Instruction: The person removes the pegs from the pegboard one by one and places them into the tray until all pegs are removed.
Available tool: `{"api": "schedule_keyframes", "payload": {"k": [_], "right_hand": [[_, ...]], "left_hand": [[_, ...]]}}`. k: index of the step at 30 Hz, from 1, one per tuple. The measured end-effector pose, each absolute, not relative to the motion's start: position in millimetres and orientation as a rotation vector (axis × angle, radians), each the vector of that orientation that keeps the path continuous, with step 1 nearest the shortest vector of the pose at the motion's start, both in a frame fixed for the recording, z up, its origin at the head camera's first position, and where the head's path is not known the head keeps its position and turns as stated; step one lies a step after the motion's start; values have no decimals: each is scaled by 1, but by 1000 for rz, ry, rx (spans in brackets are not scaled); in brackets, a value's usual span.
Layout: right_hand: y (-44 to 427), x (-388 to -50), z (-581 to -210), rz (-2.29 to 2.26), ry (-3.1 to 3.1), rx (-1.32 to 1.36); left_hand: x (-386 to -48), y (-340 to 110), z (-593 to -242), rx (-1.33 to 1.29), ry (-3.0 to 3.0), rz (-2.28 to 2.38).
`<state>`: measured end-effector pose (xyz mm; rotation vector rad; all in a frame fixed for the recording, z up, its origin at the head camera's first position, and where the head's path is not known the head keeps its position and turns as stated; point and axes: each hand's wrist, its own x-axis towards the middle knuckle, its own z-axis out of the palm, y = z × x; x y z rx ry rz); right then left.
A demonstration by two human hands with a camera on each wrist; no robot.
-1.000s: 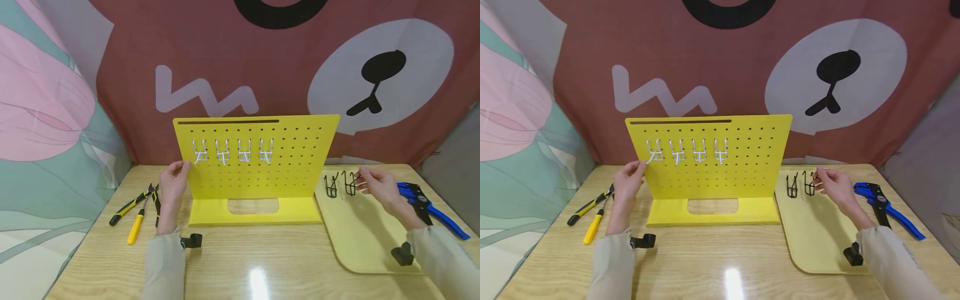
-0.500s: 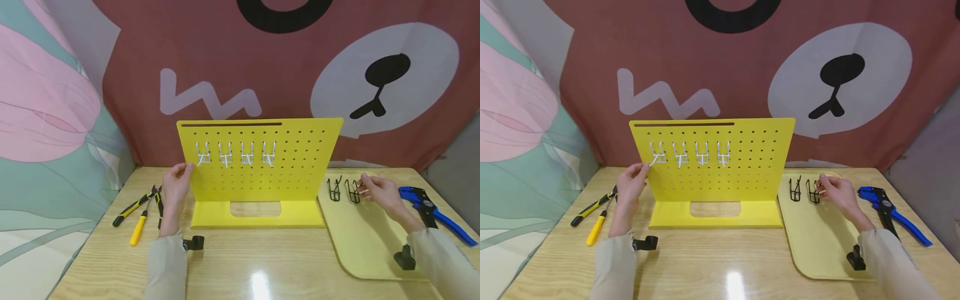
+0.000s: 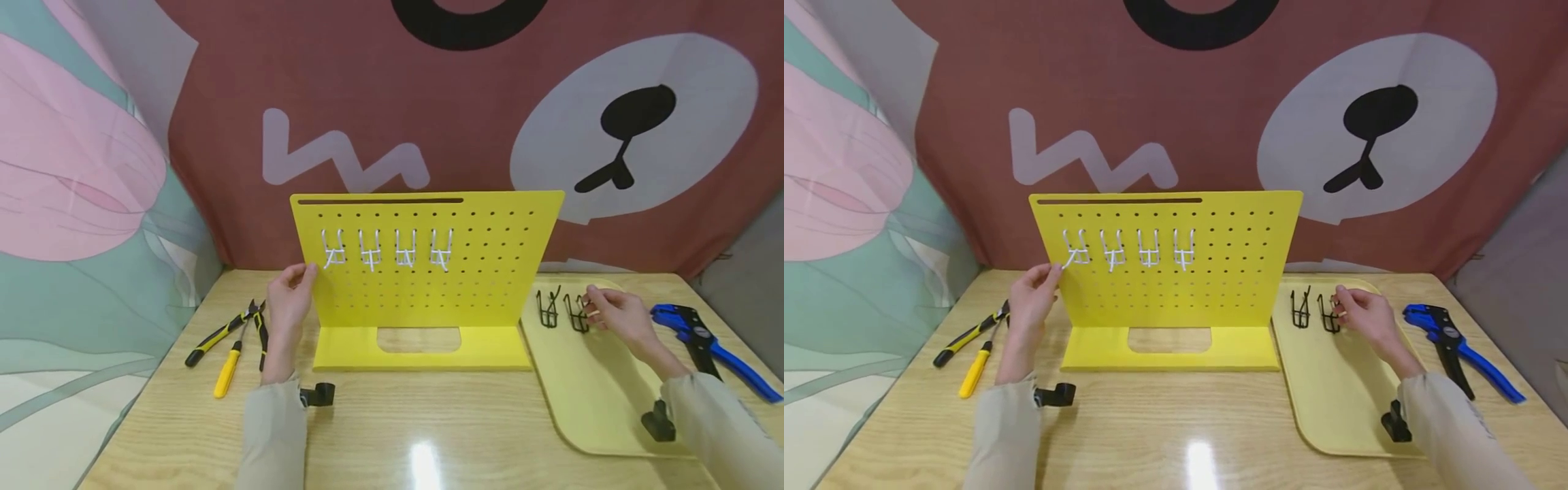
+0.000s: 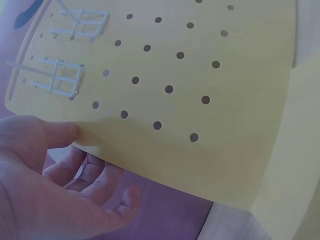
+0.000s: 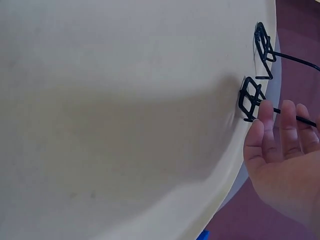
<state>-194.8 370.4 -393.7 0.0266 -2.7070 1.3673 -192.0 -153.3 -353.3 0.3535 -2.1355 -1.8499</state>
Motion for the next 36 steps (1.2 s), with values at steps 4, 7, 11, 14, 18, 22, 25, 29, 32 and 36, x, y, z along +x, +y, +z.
{"api": "schedule_keyframes", "payload": {"k": [4,7,11,14,18,22,25,29,32,36], "right_hand": [[368,-197,-390,1386,-2752,-6],[365,-199,-385,1385,-2762,-13],[361,-199,-374,1306,-2750,63],[355,-198,-362,1256,-2720,114],[340,-193,-351,1284,-2606,182],[317,-182,-351,1380,-2518,311],[294,-174,-353,1481,-2459,412],[264,-166,-356,1633,-2349,492],[246,-161,-357,1694,-2312,505],[227,-160,-355,1715,-2322,531]], "left_hand": [[-191,-155,-353,374,-2146,-1844],[-190,-156,-352,387,-2147,-1846],[-189,-159,-353,392,-2146,-1840],[-190,-159,-353,396,-2143,-1827],[-190,-160,-352,410,-2143,-1805],[-191,-160,-351,423,-2123,-1854],[-191,-160,-349,450,-2085,-1929],[-192,-161,-347,488,-2040,-1985],[-192,-160,-347,478,-2027,-2010],[-193,-159,-350,480,-2054,-2017]]}}
